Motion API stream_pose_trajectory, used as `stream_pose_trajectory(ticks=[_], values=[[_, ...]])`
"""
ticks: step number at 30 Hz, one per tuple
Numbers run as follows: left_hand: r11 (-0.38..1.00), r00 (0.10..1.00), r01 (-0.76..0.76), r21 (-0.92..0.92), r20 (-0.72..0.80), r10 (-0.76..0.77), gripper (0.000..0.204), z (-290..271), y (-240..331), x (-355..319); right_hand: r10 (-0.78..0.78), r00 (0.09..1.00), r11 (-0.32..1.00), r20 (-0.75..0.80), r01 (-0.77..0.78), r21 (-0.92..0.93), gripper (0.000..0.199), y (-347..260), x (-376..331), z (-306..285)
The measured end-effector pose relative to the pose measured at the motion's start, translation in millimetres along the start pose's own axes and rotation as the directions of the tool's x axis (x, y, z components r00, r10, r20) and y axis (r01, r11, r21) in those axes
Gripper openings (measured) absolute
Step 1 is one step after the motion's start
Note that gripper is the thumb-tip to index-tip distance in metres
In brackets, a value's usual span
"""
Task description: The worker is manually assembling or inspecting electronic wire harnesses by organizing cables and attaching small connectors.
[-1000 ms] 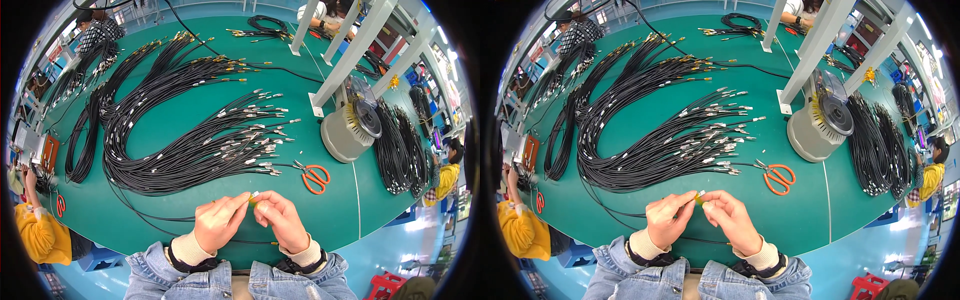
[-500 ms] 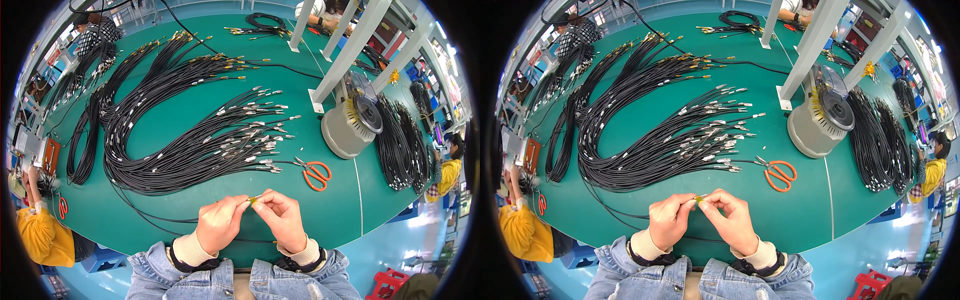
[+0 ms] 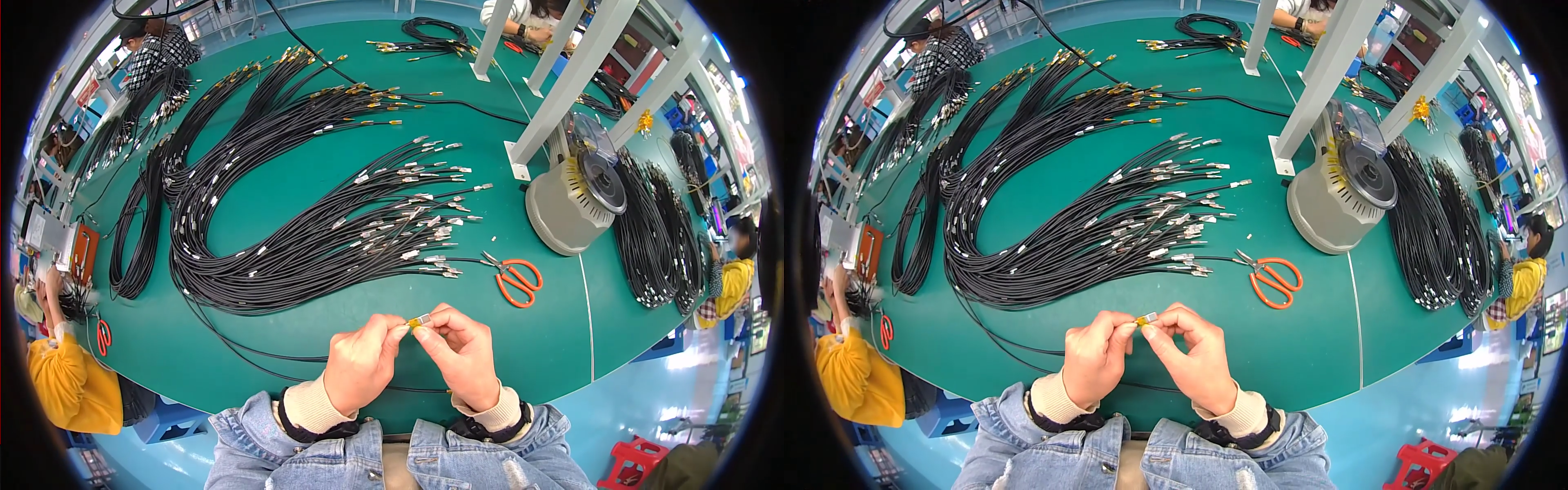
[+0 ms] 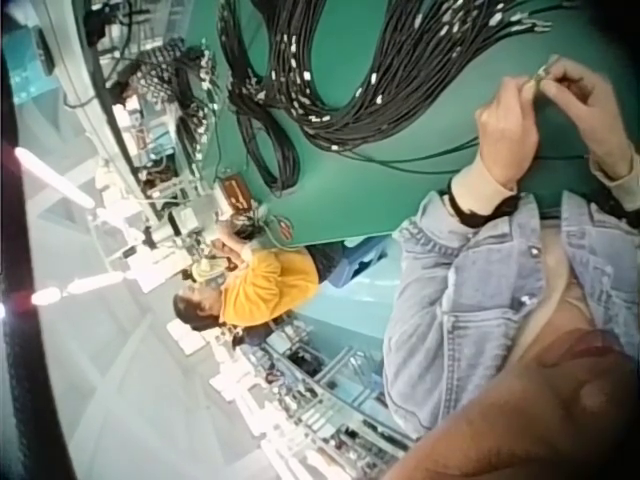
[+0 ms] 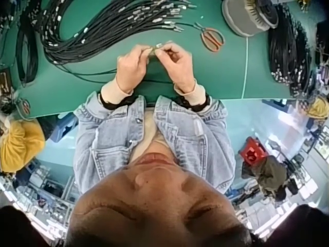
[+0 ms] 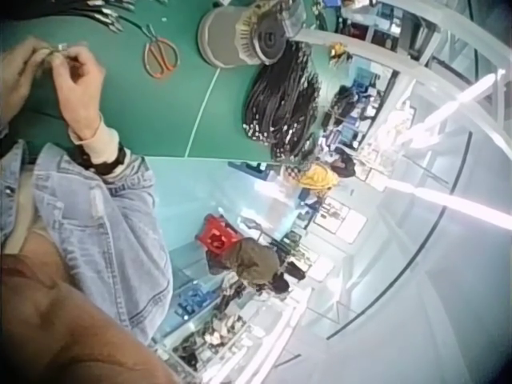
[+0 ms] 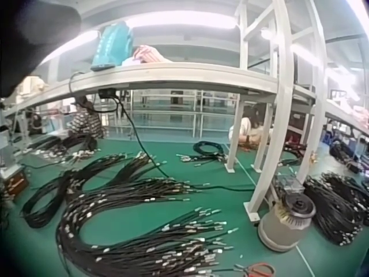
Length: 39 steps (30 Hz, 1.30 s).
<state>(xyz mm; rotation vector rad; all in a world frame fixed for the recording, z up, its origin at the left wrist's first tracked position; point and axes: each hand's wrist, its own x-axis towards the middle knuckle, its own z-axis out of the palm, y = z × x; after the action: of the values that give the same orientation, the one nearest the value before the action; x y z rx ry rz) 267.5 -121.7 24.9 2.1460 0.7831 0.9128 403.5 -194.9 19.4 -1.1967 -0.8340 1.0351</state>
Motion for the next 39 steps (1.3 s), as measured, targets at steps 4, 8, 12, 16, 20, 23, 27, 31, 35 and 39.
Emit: stream_pose_trajectory(ticks=[4, 8, 12, 16, 20, 23, 27, 31, 35, 39], values=[[0.974, 0.986, 0.14, -0.177, 0.113, -0.121, 0.007, -5.4, 1.7, 2.7, -0.064, 0.998, 0.994, -0.002, 0.064, -0.094, 0.003, 1.9, 0.2, -0.6], [0.905, 0.954, 0.262, -0.335, 0.232, -0.19, 0.012, -8.9, -1.7, 4.8, -0.075, 0.997, 0.996, -0.035, 0.073, -0.051, 0.007, 2.5, 0.9, 1.1], [0.755, 0.884, 0.429, -0.496, 0.402, -0.239, 0.019, -12.9, -7.2, 7.0, -0.09, 0.996, 0.994, -0.028, 0.088, -0.061, 0.007, 1.1, 2.1, 1.6], [0.593, 0.763, 0.61, -0.526, 0.591, -0.261, 0.025, -21.6, -7.9, 11.5, -0.121, 0.992, 0.974, 0.027, 0.124, -0.19, 0.008, 3.2, 3.1, -5.5], [0.405, 0.665, 0.725, -0.557, 0.719, -0.202, 0.03, -27.8, -9.3, 16.5, -0.167, 0.98, 0.956, 0.109, 0.188, -0.226, 0.005, 4.4, 6.8, -9.7], [0.333, 0.629, 0.764, -0.553, 0.753, -0.194, 0.031, -29.9, -10.7, 16.9, 0.077, 0.996, 0.994, 0.044, -0.074, -0.077, 0.006, 6.0, 9.6, -14.7], [0.317, 0.605, 0.786, -0.531, 0.767, -0.216, 0.032, -27.9, -13.0, 17.8, 0.067, 0.998, 0.994, -0.01, -0.066, 0.093, 0.009, -7.3, 7.4, -7.2], [0.364, 0.618, 0.77, -0.524, 0.754, -0.223, 0.03, -21.0, -12.4, 16.2, -0.118, 0.988, 0.992, 0.1, 0.121, -0.02, 0.012, -1.9, 8.4, -7.8], [0.493, 0.693, 0.698, -0.519, 0.664, -0.282, 0.024, -15.0, -5.4, 14.4, -0.134, 0.983, 0.986, 0.128, 0.145, -0.082, 0.012, 1.2, 7.1, -13.9], [0.815, 0.853, 0.435, -0.384, 0.465, -0.237, 0.016, -9.7, -6.4, 6.9, -0.118, 0.983, 0.989, 0.142, 0.13, -0.076, 0.01, 1.4, 6.0, -16.7]])
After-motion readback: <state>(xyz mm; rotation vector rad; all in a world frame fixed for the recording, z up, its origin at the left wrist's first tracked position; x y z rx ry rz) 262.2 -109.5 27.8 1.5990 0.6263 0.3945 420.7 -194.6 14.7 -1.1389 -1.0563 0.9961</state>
